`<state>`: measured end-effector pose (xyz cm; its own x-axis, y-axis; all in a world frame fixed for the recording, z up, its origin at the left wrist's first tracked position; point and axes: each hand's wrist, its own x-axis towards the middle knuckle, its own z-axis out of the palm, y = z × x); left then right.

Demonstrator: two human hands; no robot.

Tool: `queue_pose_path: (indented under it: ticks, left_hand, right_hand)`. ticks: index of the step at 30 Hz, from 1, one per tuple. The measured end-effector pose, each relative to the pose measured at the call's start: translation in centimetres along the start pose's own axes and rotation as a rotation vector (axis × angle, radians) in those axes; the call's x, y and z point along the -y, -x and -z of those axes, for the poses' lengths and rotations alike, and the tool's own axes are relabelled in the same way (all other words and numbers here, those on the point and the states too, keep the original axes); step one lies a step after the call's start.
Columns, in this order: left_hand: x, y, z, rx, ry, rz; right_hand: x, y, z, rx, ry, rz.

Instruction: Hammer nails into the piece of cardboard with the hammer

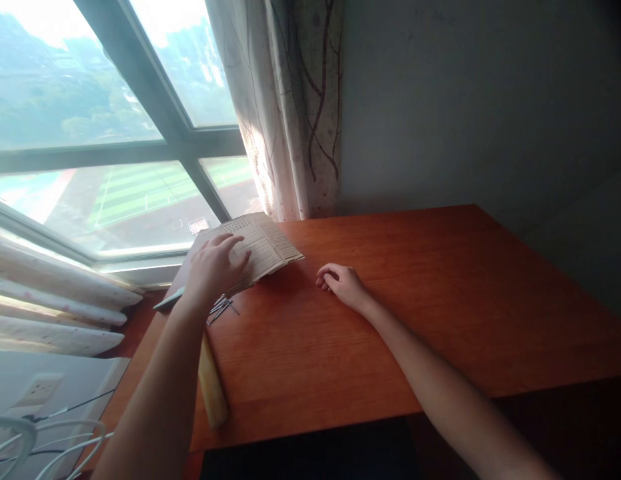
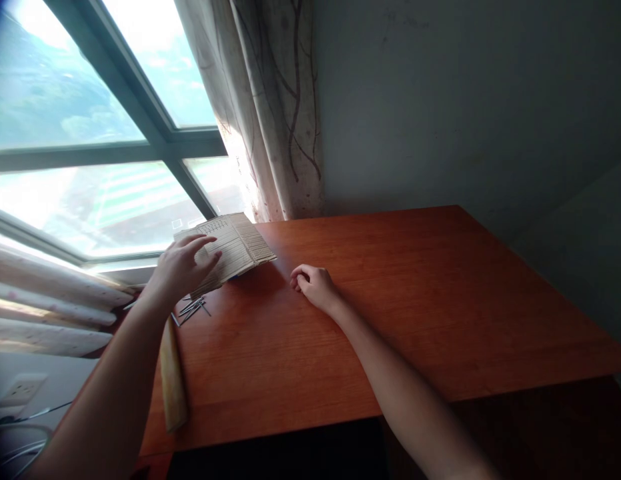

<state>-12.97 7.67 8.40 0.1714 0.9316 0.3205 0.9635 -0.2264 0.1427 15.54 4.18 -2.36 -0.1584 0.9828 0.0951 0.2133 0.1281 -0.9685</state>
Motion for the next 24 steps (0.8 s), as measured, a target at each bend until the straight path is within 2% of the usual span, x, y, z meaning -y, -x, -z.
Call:
queue_pose_path:
  ticks: [3,6,8,10,13,18,24]
  left_hand:
    - [1.0,1.8,1.1,-0.079,0.011,0.116]
    - [2.6,4.8,2.0,-0.056,-0.092,0.379]
    - [3.8,7.0,2.3,0.003,-0.171,0.484]
    - [4.7,8.7,2.2,0.116,-0.21,0.558]
    - [5.2,10.2,2.1,0.248,-0.207,0.663]
    - [4.7,10.4,1.9,0.37,-0.17,0.658]
    - [5.9,10.6,0.7,0.383,-0.138,0.627]
  right_hand:
    - [0.0,0.0,0.0,-0.002,0.002,0.002]
    - [-0.1,0.0,0.0,-0.002,0.004,0.006]
    - [-0.2,0.0,0.0,-0.002,0.004,0.006]
    - [-0.3,0.0,0.0,-0.004,0.005,0.007]
    - [-0.4,0.0,0.0,-0.005,0.007,0.011]
    - [-0.5,-0.1,0.0,-0.003,0.017,0.013]
    - [-0.3,0.0,0.0,0.001,0.02,0.013]
